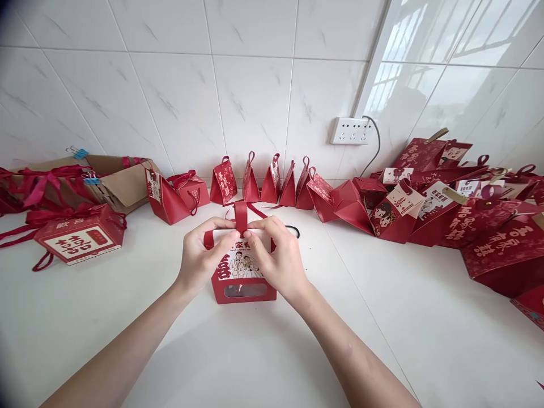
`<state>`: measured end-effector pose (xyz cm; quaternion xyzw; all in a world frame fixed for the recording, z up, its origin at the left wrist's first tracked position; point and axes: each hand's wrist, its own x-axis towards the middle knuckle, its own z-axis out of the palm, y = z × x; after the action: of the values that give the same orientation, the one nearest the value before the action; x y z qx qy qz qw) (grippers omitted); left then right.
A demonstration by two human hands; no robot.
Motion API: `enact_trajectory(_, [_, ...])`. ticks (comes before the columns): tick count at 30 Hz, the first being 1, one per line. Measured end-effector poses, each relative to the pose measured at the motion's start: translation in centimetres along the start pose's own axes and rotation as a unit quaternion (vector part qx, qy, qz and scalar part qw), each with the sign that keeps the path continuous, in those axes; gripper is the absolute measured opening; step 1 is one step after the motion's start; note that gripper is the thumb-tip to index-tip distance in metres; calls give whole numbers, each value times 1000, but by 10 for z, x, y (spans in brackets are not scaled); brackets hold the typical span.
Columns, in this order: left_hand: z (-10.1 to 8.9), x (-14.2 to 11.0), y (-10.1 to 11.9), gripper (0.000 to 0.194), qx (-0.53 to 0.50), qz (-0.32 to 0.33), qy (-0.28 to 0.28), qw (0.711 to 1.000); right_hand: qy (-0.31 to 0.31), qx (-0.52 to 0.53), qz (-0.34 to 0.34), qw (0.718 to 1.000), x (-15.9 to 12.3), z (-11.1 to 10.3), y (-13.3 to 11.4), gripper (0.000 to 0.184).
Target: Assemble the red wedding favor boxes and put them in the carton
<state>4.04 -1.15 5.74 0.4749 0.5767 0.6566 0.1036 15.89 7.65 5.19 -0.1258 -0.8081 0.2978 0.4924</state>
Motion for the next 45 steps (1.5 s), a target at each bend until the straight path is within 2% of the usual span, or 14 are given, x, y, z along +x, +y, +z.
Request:
enact_trajectory(16, [-1,0,-6,14,4,-7,13,1000,-63,15,11,998,6,-7,3,11])
enact_trajectory(25, [2,0,-4,14,13,-7,35,999,-45,17,16,999,5,-6,1,9])
enact_trajectory(29, [2,-1,-3,12,16,-1,42,999,-61,24,42,997,7,-8,-1,10])
enact_trajectory(33, [3,0,-2,10,6,-17,31,999,-105,92,90,986,10,-13,-2,13])
enact_trajectory(36, [2,1,-1,10,-6,-32,23,999,-115,119,112,980,11,-14,-2,14])
enact_trajectory(40, [1,2,-2,14,-17,-45,11,999,-109,107,102,983,9,-13,-2,15])
enact_trajectory(45, [-1,1,-6,20,27,-17,6,999,-103,86,80,988,9,-12,-2,14])
